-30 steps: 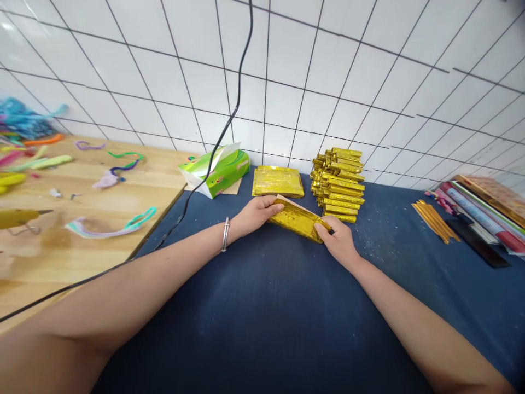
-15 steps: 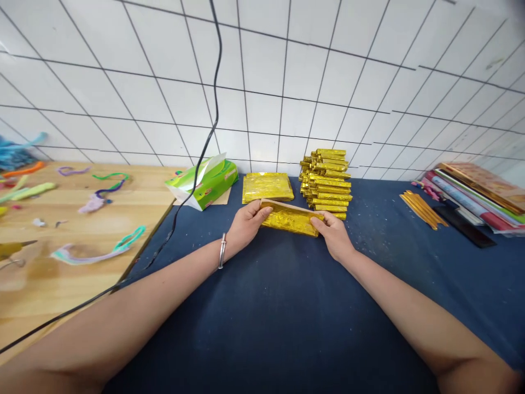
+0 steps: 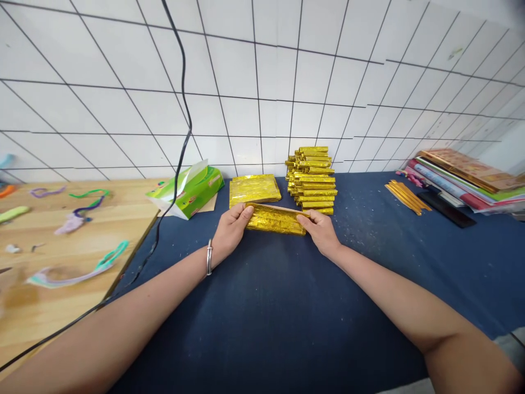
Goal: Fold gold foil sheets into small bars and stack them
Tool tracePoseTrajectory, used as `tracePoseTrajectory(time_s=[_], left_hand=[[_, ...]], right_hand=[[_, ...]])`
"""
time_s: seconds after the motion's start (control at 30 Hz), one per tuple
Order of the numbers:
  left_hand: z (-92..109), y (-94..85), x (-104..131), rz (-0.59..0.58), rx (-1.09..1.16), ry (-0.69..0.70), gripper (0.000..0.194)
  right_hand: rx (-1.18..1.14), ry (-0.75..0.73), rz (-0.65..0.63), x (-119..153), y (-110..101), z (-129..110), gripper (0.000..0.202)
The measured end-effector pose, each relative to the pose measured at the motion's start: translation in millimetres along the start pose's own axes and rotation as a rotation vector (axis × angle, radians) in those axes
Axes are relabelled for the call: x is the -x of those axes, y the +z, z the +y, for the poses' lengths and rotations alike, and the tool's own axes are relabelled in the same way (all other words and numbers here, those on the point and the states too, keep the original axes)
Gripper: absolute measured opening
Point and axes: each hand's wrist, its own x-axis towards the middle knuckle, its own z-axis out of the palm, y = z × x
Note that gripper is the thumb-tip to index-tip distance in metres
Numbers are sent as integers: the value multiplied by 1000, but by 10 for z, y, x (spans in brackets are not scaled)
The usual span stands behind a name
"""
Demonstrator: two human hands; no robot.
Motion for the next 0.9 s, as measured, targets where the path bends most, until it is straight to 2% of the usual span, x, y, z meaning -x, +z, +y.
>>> tracePoseTrajectory(time_s=[0.4, 0.7, 0.9], left_hand=[[-18, -2, 3, 9, -7, 33, 33], [-54, 1, 11, 73, -159, 141, 32], [-27, 0, 4, 66, -234, 182, 31]], right_hand=[[47, -1, -11, 14, -3, -8, 32], [97, -18, -17, 5, -6, -44, 32], [126, -21, -3, 6, -4, -43, 33]])
